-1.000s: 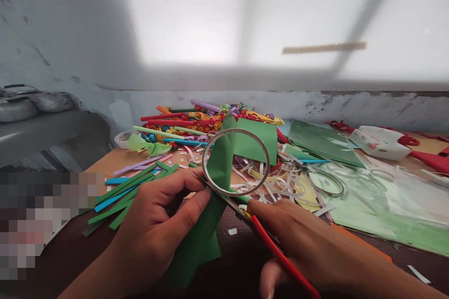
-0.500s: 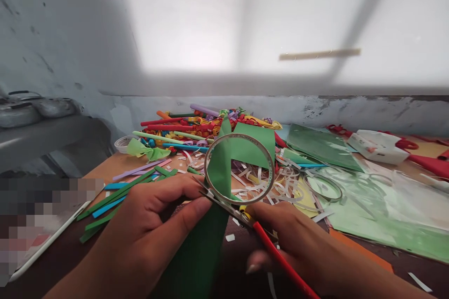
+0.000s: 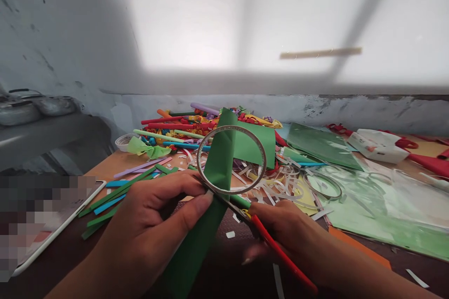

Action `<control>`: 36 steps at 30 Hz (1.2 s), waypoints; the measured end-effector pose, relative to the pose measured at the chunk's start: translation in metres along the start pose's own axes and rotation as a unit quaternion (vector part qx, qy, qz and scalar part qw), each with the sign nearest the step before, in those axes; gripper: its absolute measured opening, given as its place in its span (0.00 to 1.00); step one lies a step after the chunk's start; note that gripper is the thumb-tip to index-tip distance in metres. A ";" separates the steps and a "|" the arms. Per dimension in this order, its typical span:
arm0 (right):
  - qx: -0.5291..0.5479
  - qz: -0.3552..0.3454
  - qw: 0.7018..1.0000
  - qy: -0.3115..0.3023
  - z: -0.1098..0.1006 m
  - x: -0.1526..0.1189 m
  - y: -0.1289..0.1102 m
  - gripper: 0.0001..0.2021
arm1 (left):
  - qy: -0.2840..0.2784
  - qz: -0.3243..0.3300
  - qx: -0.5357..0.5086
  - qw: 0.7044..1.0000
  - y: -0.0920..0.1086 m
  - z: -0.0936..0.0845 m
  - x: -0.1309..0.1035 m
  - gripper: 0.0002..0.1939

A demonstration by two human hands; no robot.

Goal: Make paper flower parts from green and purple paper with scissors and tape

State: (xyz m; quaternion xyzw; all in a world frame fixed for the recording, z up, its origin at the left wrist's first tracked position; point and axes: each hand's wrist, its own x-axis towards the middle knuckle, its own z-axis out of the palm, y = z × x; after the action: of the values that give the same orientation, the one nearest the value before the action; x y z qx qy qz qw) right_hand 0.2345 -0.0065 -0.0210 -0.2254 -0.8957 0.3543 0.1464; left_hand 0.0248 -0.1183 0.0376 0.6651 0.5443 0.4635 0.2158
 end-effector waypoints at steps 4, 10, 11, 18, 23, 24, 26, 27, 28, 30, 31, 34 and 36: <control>0.007 -0.002 1.000 -0.018 -0.003 0.000 -0.006 0.25 | 0.005 -0.009 -0.002 1.000 -0.003 0.002 0.003 0.12; 0.051 -0.051 0.997 -0.022 -0.009 -0.001 -0.010 0.34 | -0.022 -0.037 -0.021 0.999 -0.009 0.002 0.001 0.10; 0.056 -0.051 0.997 -0.020 -0.009 -0.001 -0.009 0.36 | -0.021 -0.035 -0.023 0.999 -0.009 0.002 0.000 0.09; 0.056 -0.058 0.997 0.023 -0.006 0.001 -0.006 0.38 | -0.034 -0.049 -0.046 0.997 -0.007 0.002 0.005 0.12; 0.002 -0.017 1.000 0.003 -0.005 0.000 -0.004 0.36 | -0.046 -0.017 -0.016 0.999 -0.005 -0.001 0.006 0.13; 0.003 -0.015 1.000 -0.007 -0.005 0.000 -0.004 0.35 | -0.043 -0.013 -0.013 0.999 -0.005 -0.001 0.006 0.13; 0.015 -0.012 0.999 -0.027 -0.006 0.000 -0.004 0.34 | -0.036 -0.009 -0.006 0.999 -0.005 -0.001 0.005 0.14; 0.022 -0.010 0.999 -0.034 -0.006 0.000 -0.005 0.33 | -0.036 -0.007 -0.004 0.999 -0.005 -0.001 0.005 0.15; 0.027 -0.006 0.999 -0.039 -0.006 0.000 -0.005 0.32 | -0.036 -0.007 -0.003 0.999 -0.005 -0.002 0.005 0.15; 0.026 0.004 0.999 -0.043 -0.005 0.001 -0.004 0.32 | -0.041 -0.002 -0.005 0.999 -0.005 -0.002 0.004 0.14; 0.024 0.009 0.999 -0.041 -0.005 0.001 -0.004 0.32 | -0.043 -0.002 -0.005 0.999 -0.005 -0.003 0.004 0.13; 0.007 0.025 0.999 -0.034 -0.003 0.001 -0.002 0.32 | -0.044 0.005 0.000 0.999 -0.006 -0.004 0.004 0.12; 0.002 0.033 0.999 -0.031 -0.003 0.001 -0.003 0.30 | -0.041 0.005 -0.002 0.999 -0.007 -0.004 0.003 0.13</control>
State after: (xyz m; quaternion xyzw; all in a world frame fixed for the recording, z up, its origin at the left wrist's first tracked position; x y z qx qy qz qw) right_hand 0.2339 -0.0063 -0.0163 -0.2433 -0.8912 0.3674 0.1073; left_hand 0.0181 -0.1141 0.0352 0.6857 0.5310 0.4381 0.2365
